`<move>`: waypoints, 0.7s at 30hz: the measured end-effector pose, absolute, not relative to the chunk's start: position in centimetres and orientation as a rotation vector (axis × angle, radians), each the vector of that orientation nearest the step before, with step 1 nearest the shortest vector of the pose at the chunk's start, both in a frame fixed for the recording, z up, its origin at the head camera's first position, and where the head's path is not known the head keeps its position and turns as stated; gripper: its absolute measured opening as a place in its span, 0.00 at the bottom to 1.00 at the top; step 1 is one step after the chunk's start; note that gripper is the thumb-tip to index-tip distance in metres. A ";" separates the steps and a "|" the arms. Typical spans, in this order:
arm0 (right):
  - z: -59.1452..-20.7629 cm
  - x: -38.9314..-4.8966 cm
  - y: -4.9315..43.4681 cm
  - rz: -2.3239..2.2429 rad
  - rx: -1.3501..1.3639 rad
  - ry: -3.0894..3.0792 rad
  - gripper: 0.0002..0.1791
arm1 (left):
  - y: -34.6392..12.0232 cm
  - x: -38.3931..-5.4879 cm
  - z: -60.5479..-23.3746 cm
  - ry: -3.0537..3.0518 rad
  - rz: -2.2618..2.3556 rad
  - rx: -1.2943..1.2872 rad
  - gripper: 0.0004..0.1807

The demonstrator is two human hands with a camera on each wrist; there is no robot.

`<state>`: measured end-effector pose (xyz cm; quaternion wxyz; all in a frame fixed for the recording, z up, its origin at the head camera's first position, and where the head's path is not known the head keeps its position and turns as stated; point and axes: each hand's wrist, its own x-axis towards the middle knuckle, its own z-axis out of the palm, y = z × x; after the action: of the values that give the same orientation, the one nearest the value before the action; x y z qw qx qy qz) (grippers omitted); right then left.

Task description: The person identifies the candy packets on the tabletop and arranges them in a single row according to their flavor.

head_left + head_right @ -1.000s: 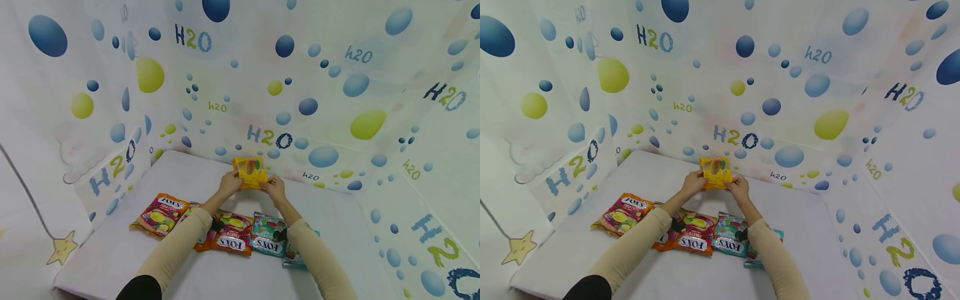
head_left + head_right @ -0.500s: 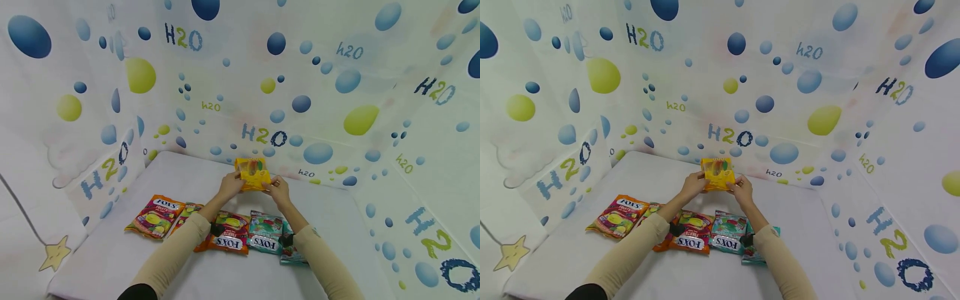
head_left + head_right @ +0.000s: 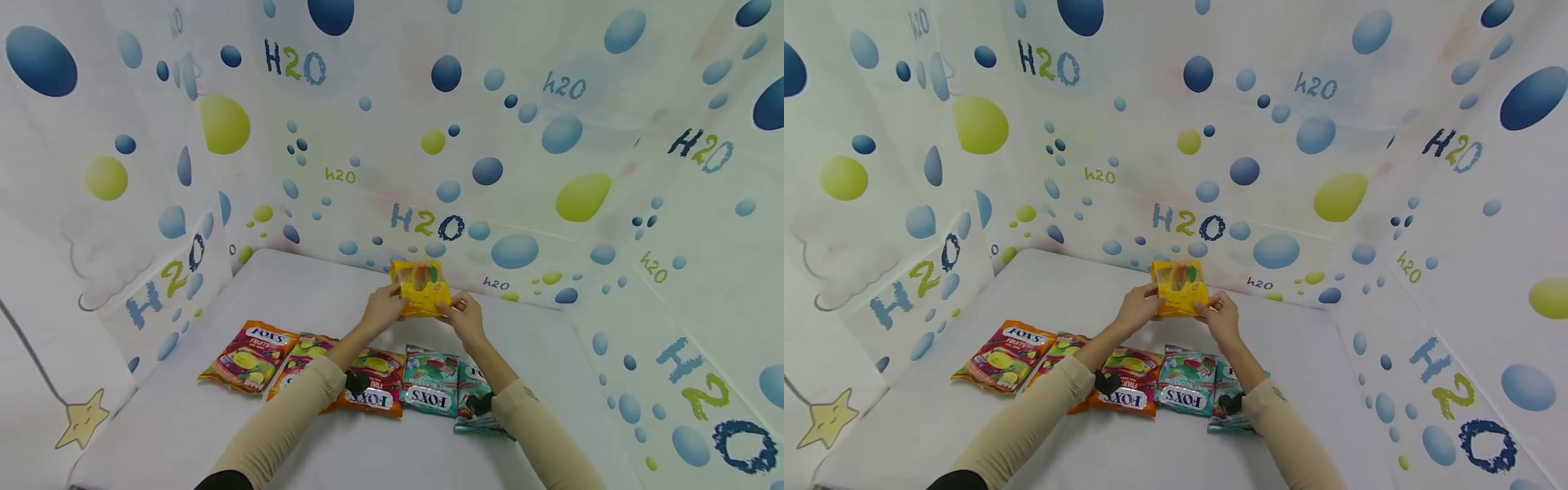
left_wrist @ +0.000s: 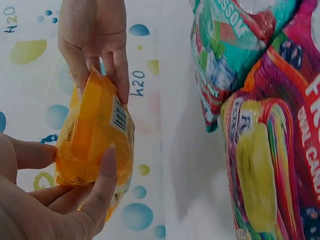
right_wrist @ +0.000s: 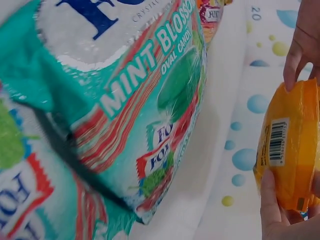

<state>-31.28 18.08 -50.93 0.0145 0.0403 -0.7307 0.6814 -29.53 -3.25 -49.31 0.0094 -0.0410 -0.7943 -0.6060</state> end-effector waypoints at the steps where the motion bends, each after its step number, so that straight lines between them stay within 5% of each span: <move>1: -50.9 -31.1 18.2 2.115 0.126 -2.276 0.19 | -3.1 -29.4 -49.2 -2.479 -1.894 -0.134 0.30; 21: -50.1 -28.5 22.0 2.080 0.082 -2.268 0.21 | -0.5 -26.9 -48.1 -2.525 -1.816 -0.290 0.30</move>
<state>-28.54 21.98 -50.08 0.0316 0.0265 -0.7364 0.6753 -26.94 -0.50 -48.07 0.0091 -0.0929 -0.8082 -0.5814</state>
